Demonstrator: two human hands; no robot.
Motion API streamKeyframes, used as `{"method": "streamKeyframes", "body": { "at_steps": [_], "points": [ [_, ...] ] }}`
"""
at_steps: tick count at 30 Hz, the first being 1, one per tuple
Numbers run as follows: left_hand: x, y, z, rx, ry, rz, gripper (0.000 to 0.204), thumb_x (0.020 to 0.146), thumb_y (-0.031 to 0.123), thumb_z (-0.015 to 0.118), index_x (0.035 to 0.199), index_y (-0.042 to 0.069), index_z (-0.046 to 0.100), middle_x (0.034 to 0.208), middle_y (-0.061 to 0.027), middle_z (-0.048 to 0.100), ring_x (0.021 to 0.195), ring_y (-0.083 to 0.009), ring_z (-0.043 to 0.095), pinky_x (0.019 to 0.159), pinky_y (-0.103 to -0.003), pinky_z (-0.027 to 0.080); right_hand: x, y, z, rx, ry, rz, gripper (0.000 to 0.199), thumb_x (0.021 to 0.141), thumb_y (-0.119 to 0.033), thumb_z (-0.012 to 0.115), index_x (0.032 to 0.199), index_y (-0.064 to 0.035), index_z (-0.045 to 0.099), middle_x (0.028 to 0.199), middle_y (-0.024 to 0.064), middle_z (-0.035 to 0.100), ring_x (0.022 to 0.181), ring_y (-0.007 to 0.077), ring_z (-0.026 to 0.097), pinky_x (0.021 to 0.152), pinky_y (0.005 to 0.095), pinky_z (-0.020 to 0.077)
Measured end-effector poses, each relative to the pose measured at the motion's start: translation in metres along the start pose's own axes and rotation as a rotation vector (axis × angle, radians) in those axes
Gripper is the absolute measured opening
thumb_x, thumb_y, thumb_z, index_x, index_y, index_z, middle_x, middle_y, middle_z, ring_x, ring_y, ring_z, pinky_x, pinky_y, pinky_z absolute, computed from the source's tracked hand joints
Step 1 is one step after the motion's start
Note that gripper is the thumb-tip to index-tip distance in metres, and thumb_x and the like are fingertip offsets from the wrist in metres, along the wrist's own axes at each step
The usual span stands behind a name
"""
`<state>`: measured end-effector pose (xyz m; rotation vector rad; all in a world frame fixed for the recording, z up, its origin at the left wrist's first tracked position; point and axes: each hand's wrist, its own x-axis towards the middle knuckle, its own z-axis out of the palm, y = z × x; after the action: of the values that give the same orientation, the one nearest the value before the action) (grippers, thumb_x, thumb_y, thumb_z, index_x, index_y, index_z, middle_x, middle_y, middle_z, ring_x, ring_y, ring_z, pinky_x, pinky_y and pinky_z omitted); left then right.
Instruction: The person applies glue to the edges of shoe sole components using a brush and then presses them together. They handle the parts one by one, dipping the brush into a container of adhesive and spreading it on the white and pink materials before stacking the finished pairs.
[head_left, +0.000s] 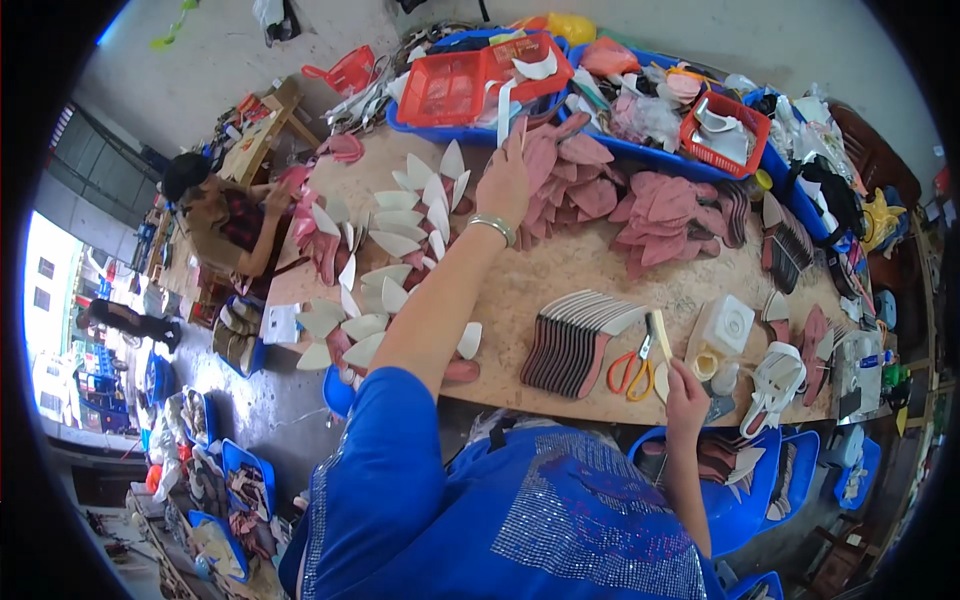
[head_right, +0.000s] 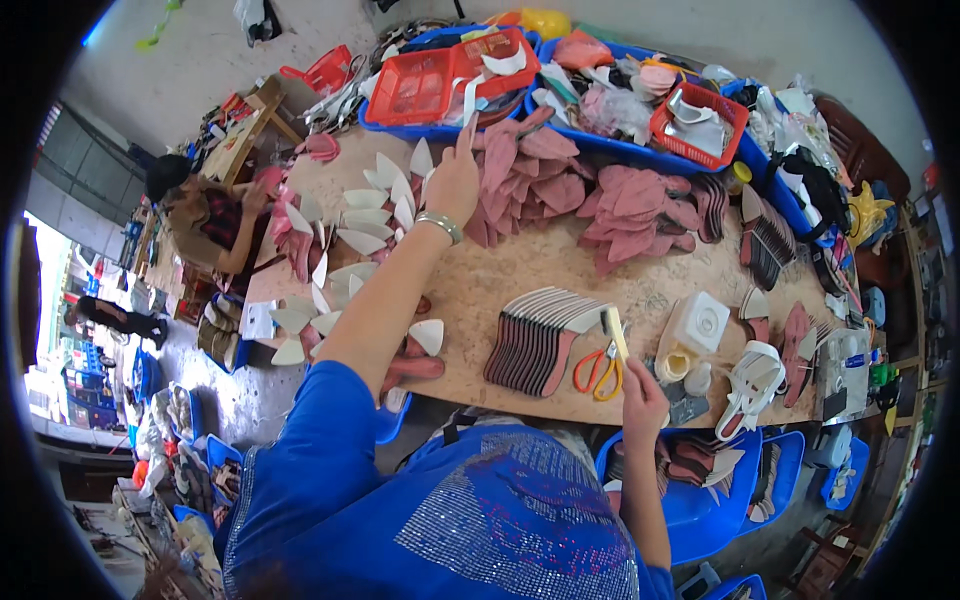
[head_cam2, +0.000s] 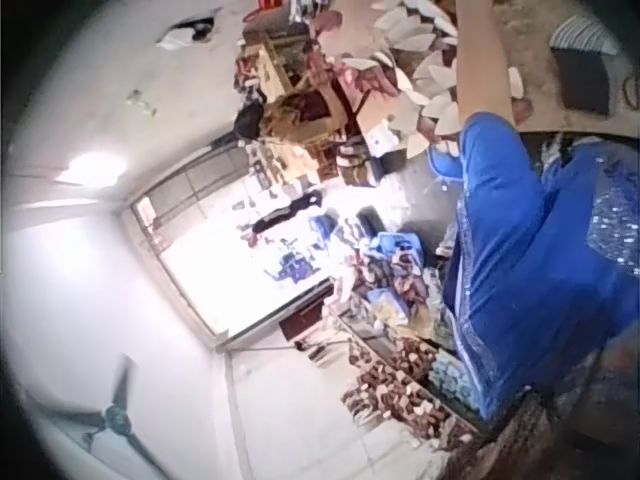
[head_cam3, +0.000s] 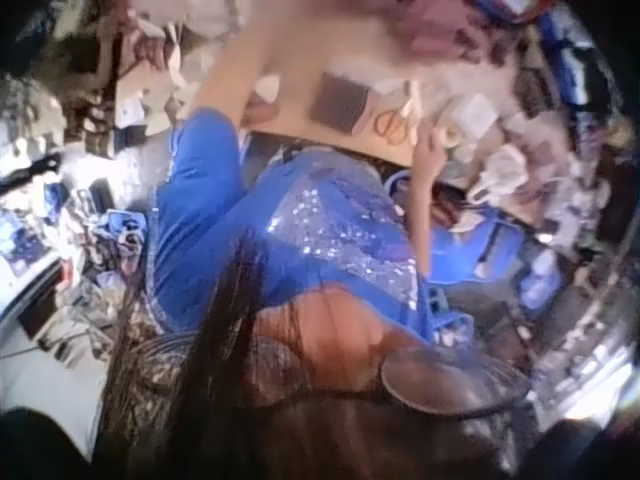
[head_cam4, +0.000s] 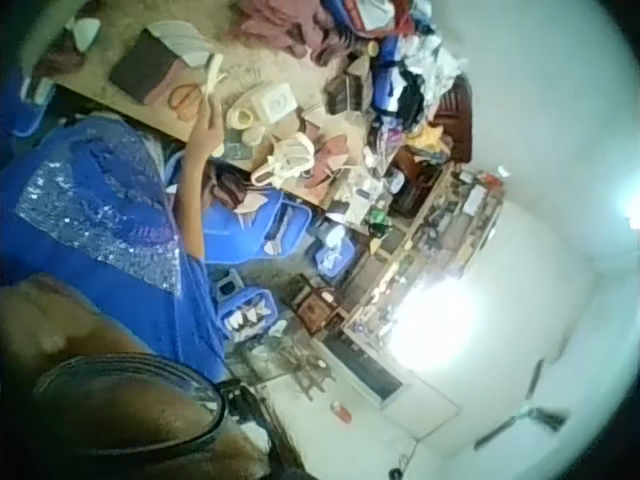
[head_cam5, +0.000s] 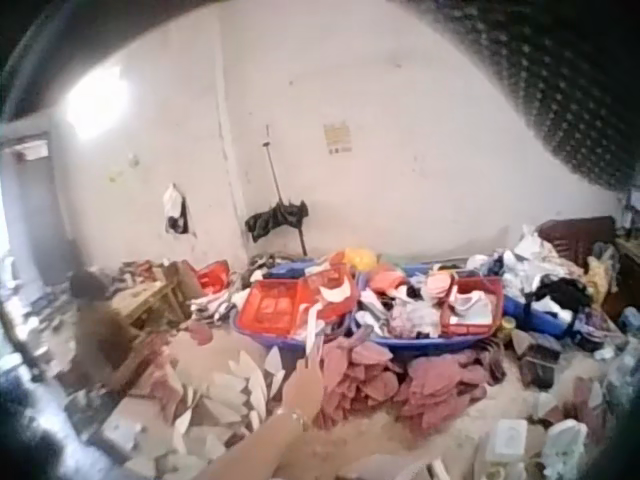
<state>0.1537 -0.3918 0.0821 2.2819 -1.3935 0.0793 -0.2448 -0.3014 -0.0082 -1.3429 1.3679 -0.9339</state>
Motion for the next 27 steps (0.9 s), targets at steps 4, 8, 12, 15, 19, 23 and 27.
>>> {"method": "streamKeyframes", "body": {
  "at_steps": [4, 8, 12, 15, 19, 23, 27],
  "points": [
    [0.045, -0.020, 0.073, 0.229, -0.108, 0.041, 0.056, 0.088, 0.013, 0.046, 0.140, 0.002, 0.025, 0.120, -0.0215, 0.047, 0.091, -0.0360, 0.062, 0.073, -0.046, 0.054, -0.010, 0.021, -0.023, 0.053, 0.120, 0.061, 0.024, 0.089, -0.008, 0.059, 0.109, 0.0049, 0.064, 0.092, 0.0053, 0.064, 0.082, 0.0085, 0.055, 0.074, 0.0220, 0.0426],
    [0.050, -0.028, 0.118, 0.155, -0.137, 0.056, 0.055, 0.090, 0.012, 0.040, 0.141, 0.002, 0.023, 0.134, -0.0253, 0.038, 0.101, -0.0389, 0.059, 0.077, -0.047, 0.052, -0.025, 0.008, -0.036, 0.161, 0.246, 0.119, 0.023, 0.092, -0.009, 0.057, 0.111, 0.0026, 0.063, 0.063, -0.0072, 0.051, 0.046, -0.0023, 0.034, 0.039, 0.0158, 0.0223],
    [0.046, -0.036, 0.137, 0.199, -0.128, 0.101, 0.056, 0.091, 0.016, 0.042, 0.143, 0.008, 0.022, 0.129, -0.0269, 0.041, 0.094, -0.0414, 0.060, 0.077, -0.046, 0.051, -0.028, 0.011, -0.046, 0.010, 0.286, 0.086, 0.025, 0.092, -0.011, 0.055, 0.111, 0.0028, 0.063, 0.060, -0.0060, 0.049, 0.044, -0.0009, 0.033, 0.039, 0.0169, 0.0221],
    [0.018, -0.006, 0.106, 0.049, -0.163, 0.159, 0.057, 0.091, 0.020, 0.047, 0.142, 0.009, 0.024, 0.125, -0.0272, 0.044, 0.090, -0.0406, 0.060, 0.075, -0.046, 0.051, -0.023, 0.004, -0.045, 0.068, 0.278, 0.217, 0.024, 0.091, -0.009, 0.057, 0.111, 0.0030, 0.063, 0.073, -0.0046, 0.055, 0.056, -0.0001, 0.039, 0.048, 0.0158, 0.0283],
    [-0.066, -0.008, 0.118, -0.035, -0.407, 0.235, 0.047, 0.088, 0.020, 0.050, 0.131, 0.007, 0.040, 0.115, -0.0249, 0.052, 0.088, -0.0355, 0.061, 0.075, -0.044, 0.051, -0.010, 0.016, -0.032, 0.131, 0.222, 0.201, 0.024, 0.090, -0.010, 0.060, 0.111, 0.0007, 0.065, 0.071, -0.0074, 0.053, 0.054, -0.0014, 0.037, 0.046, 0.0156, 0.0265],
    [-0.144, 0.006, 0.159, -0.235, -0.440, 0.500, 0.027, 0.086, 0.018, 0.046, 0.104, 0.003, 0.061, 0.110, -0.0222, 0.057, 0.094, -0.0350, 0.059, 0.085, -0.046, 0.047, 0.009, 0.013, -0.021, 0.160, 0.112, 0.196, 0.024, 0.090, -0.012, 0.060, 0.111, -0.0001, 0.065, 0.069, -0.0091, 0.052, 0.053, -0.0017, 0.035, 0.046, 0.0157, 0.0247],
    [-0.153, 0.030, 0.186, -0.143, -0.406, 0.182, 0.031, 0.086, 0.023, 0.047, 0.103, 0.001, 0.062, 0.109, -0.0240, 0.059, 0.099, -0.0347, 0.058, 0.087, -0.047, 0.046, 0.019, 0.008, -0.020, 0.132, 0.072, 0.195, 0.024, 0.090, -0.012, 0.061, 0.110, -0.0010, 0.065, 0.068, -0.0099, 0.050, 0.051, -0.0019, 0.032, 0.045, 0.0156, 0.0217]
  ]
}}
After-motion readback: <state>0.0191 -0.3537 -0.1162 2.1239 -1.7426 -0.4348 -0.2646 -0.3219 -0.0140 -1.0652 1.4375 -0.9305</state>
